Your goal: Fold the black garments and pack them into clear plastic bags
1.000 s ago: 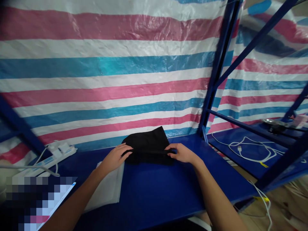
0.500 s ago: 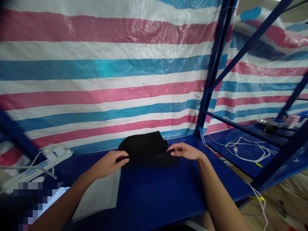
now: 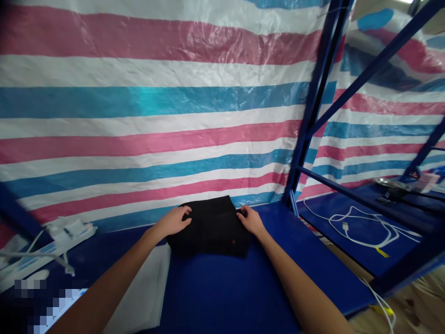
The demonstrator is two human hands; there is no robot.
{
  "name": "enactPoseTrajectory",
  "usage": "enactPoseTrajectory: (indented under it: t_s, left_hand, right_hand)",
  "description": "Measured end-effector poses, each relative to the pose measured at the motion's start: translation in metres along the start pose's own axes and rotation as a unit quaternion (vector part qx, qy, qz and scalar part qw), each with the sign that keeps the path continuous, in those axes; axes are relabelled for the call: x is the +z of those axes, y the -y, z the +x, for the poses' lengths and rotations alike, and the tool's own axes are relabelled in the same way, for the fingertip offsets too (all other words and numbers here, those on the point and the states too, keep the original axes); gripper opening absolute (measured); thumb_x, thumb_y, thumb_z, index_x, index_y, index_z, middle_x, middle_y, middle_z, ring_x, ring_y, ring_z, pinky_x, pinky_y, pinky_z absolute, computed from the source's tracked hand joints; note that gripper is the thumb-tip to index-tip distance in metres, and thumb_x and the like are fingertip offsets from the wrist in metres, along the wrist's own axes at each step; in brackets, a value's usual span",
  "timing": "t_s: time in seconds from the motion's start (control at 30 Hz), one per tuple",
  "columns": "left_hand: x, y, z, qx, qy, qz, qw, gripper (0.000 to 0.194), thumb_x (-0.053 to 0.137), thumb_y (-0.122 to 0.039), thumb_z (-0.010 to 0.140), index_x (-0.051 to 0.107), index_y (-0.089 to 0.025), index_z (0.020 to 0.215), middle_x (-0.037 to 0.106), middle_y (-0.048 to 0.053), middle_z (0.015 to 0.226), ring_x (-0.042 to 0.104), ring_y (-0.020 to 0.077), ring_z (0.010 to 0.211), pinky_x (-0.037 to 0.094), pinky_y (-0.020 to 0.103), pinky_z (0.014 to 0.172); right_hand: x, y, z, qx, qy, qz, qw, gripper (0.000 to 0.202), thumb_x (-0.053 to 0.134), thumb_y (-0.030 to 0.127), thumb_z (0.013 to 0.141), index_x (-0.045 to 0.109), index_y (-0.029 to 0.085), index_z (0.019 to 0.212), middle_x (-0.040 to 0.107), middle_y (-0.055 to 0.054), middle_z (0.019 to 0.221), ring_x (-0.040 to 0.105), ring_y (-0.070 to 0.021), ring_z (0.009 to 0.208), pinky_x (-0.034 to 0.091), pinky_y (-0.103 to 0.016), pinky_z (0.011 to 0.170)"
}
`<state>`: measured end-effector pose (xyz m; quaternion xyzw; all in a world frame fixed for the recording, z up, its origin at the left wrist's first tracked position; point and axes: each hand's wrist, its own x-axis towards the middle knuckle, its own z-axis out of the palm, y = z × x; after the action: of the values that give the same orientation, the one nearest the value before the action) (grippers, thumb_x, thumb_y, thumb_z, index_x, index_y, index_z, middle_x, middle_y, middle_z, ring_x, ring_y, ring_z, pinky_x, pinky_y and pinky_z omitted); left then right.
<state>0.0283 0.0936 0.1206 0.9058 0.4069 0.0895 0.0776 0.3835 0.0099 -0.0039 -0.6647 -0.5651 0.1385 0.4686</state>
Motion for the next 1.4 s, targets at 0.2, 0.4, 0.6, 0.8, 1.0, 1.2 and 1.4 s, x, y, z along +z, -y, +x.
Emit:
enactPoseTrajectory:
  t_s: [0.2, 0.4, 0.6, 0.8, 1.0, 1.2, 1.4]
  left_hand:
    - [0.003, 0.009, -0.002, 0.029, -0.004, -0.021, 0.999, 0.033, 0.056, -0.033, 0.095, 0.072, -0.02, 0.121, 0.073, 0.012, 0.125, 0.067, 0.0288, 0.12, 0.05, 0.039, 0.104]
    - [-0.002, 0.003, -0.006, -0.021, 0.012, -0.054, 0.998, 0.041, 0.06, -0.036, 0.092, 0.07, -0.019, 0.128, 0.071, 0.013, 0.13, 0.068, 0.0283, 0.119, 0.051, 0.038, 0.105]
    - [-0.011, 0.0, -0.012, -0.088, 0.044, -0.059, 0.993, 0.049, 0.062, -0.053, 0.091, 0.072, -0.019, 0.124, 0.073, 0.017, 0.131, 0.071, 0.0374, 0.118, 0.055, 0.044, 0.097]
    - [-0.017, 0.003, -0.015, -0.09, 0.047, -0.096, 0.99, 0.045, 0.066, -0.053, 0.089, 0.073, -0.02, 0.118, 0.072, 0.015, 0.136, 0.067, 0.0365, 0.126, 0.052, 0.043, 0.105]
    - [-0.013, 0.01, -0.018, -0.107, 0.065, -0.16, 0.979, 0.058, 0.069, -0.054, 0.087, 0.067, -0.02, 0.134, 0.072, 0.014, 0.139, 0.07, 0.0306, 0.125, 0.055, 0.036, 0.099]
    - [-0.021, 0.004, -0.04, -0.121, 0.078, -0.227, 0.963, 0.063, 0.069, -0.048, 0.088, 0.061, -0.024, 0.146, 0.067, 0.016, 0.146, 0.063, 0.0318, 0.137, 0.056, 0.038, 0.101]
    - [-0.022, -0.007, -0.058, -0.095, 0.033, -0.323, 0.941, 0.071, 0.066, -0.034, 0.09, 0.049, -0.034, 0.159, 0.054, 0.005, 0.161, 0.052, 0.0283, 0.148, 0.05, 0.04, 0.113]
  right_hand:
    - [0.005, -0.012, -0.004, 0.005, -0.007, 0.036, 0.999, 0.025, 0.069, 0.043, 0.088, 0.068, 0.023, 0.102, 0.079, -0.008, 0.105, 0.075, -0.0278, 0.101, 0.058, -0.038, 0.091]
    - [0.009, -0.012, -0.006, 0.03, 0.007, 0.048, 0.998, 0.053, 0.072, 0.048, 0.088, 0.062, 0.023, 0.134, 0.077, -0.012, 0.125, 0.074, -0.0305, 0.115, 0.057, -0.044, 0.099]
    - [0.002, -0.012, -0.005, 0.068, 0.044, 0.072, 0.994, 0.052, 0.074, 0.042, 0.088, 0.063, 0.021, 0.134, 0.078, -0.009, 0.111, 0.076, -0.028, 0.102, 0.06, -0.041, 0.094]
    - [0.0, -0.004, -0.014, 0.021, 0.019, 0.044, 0.999, 0.061, 0.07, 0.043, 0.093, 0.053, 0.02, 0.146, 0.071, -0.014, 0.131, 0.072, -0.0289, 0.114, 0.059, -0.044, 0.101]
    - [-0.009, 0.017, -0.026, -0.007, 0.007, -0.118, 0.993, 0.062, 0.06, 0.054, 0.1, 0.052, 0.019, 0.15, 0.074, -0.016, 0.122, 0.073, -0.0339, 0.11, 0.054, -0.043, 0.096]
    - [-0.021, 0.019, -0.026, 0.047, 0.057, -0.099, 0.992, 0.053, 0.072, 0.058, 0.091, 0.069, 0.02, 0.127, 0.074, -0.006, 0.083, 0.073, -0.0273, 0.078, 0.051, -0.034, 0.071]
    - [-0.028, 0.018, -0.02, 0.061, 0.091, 0.064, 0.992, 0.05, 0.08, 0.05, 0.083, 0.071, 0.019, 0.121, 0.07, -0.001, 0.072, 0.067, -0.0219, 0.065, 0.052, -0.032, 0.063]
